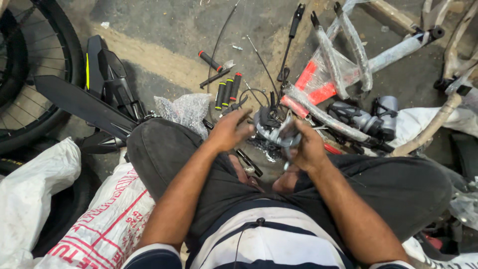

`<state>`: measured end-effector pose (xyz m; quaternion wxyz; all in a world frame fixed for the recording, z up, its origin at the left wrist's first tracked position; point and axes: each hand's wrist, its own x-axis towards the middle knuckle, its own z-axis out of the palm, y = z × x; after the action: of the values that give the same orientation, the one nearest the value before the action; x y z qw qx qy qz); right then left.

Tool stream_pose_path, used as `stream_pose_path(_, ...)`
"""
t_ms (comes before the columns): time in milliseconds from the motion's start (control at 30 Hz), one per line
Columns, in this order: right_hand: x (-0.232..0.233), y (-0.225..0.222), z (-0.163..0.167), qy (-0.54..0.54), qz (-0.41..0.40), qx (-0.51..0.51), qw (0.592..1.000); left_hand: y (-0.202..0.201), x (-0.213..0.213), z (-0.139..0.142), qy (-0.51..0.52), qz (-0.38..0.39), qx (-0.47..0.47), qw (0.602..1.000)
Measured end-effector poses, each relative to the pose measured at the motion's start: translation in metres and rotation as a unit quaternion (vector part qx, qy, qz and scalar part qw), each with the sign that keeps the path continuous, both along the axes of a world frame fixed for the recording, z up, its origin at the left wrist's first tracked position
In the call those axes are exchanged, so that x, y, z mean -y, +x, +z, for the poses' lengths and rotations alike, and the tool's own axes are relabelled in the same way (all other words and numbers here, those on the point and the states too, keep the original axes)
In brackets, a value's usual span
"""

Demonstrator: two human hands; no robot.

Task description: The person sits on the floor of a bicycle workshop surrounded by disassembled bike frames and components. They handle a handlebar with brake levers and cables, fitting and tightening parts together by hand and working the cables through the assembly.

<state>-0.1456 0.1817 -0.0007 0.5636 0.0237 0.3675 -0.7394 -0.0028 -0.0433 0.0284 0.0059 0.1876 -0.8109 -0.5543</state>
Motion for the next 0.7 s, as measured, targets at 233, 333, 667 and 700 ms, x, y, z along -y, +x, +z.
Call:
stream_pose_path(233, 0.024, 0.027, 0.019, 0.069, -0.119, 0.086, 0.987, -0.003, -0.071, 0.013, 0.009, 0.027, -0.165, 0.986)
stream_pose_path(333, 0.031, 0.057, 0.028, 0.204, -0.138, 0.14, 0.959, -0.008, -0.081, 0.004, 0.094, 0.071, -0.157, 0.98)
stream_pose_path(667, 0.017, 0.082, -0.014, -0.045, 0.024, 0.106, 0.993, -0.003, -0.057, -0.018, 0.26, 0.074, -0.193, 0.943)
stream_pose_path(700, 0.017, 0.081, -0.018, 0.017, 0.032, 0.076, 0.996, -0.003, -0.054, -0.014, 0.238, 0.082, -0.181, 0.951)
